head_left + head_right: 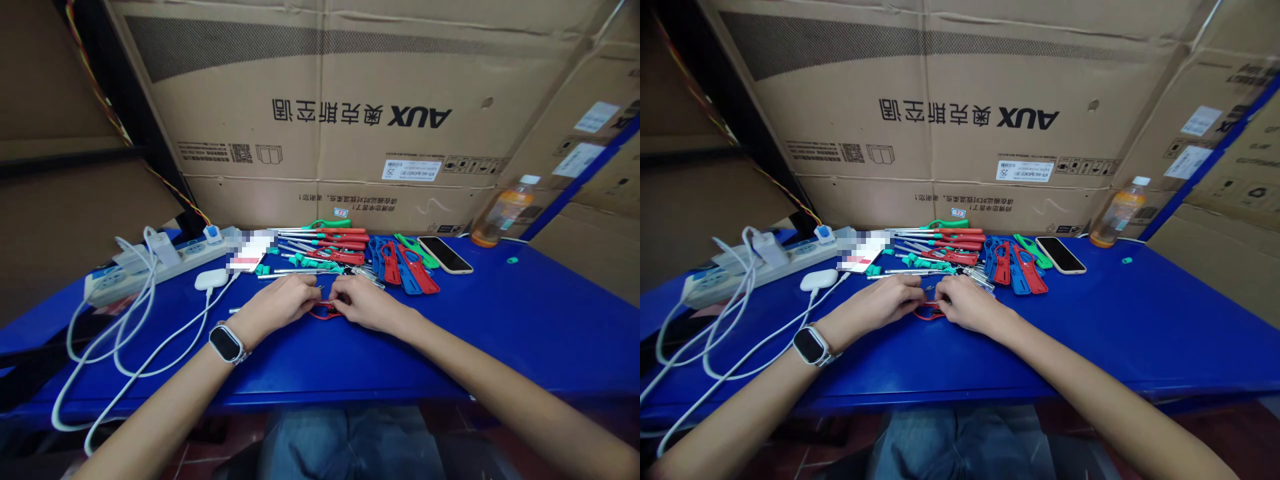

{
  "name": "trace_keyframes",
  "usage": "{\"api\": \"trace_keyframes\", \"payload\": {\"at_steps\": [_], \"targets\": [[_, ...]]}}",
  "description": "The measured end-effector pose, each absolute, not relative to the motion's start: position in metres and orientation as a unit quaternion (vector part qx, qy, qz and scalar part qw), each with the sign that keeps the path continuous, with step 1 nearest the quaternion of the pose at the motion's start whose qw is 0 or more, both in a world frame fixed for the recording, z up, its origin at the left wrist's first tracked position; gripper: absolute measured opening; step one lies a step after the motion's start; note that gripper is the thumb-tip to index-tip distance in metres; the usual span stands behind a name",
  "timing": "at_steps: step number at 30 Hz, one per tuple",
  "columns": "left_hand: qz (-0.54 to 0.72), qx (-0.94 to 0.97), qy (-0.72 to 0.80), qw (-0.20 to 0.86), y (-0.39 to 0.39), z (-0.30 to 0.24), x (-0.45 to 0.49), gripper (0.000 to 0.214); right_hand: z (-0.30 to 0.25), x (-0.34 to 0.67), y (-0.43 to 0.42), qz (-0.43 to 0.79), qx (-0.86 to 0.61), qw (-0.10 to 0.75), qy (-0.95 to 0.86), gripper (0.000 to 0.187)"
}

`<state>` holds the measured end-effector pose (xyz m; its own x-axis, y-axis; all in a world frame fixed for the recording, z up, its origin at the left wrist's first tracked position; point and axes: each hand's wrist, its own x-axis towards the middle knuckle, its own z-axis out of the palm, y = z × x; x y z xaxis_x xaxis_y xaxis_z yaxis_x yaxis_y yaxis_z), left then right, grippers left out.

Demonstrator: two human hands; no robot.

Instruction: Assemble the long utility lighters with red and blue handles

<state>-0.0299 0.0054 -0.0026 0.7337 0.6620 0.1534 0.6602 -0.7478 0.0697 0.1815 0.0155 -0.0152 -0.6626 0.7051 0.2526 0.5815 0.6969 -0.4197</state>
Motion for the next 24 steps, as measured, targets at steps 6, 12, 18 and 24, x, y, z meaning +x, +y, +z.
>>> {"api": "trace_keyframes", "payload": {"at_steps": [6,12,18,24], "targets": [[0.077,0.940,0.330,-0.024,0.001,-0.006,-0.033,0.025,-0.014,0.181,0.017,0.203,-0.399,0.202,-0.871,0.014],[0.090,0.937,0.336,-0.031,-0.002,-0.011,-0.038,0.030,-0.013,0.178,0.019,0.216,-0.429,0.208,-0.852,0.014],[0.091,0.936,0.337,-0.051,-0.004,-0.011,-0.038,0.027,-0.016,0.176,0.020,0.214,-0.437,0.210,-0.848,0.012],[0.085,0.936,0.340,-0.037,-0.006,-0.011,-0.039,0.026,-0.016,0.174,0.021,0.252,-0.453,0.200,-0.832,0.014]]}}
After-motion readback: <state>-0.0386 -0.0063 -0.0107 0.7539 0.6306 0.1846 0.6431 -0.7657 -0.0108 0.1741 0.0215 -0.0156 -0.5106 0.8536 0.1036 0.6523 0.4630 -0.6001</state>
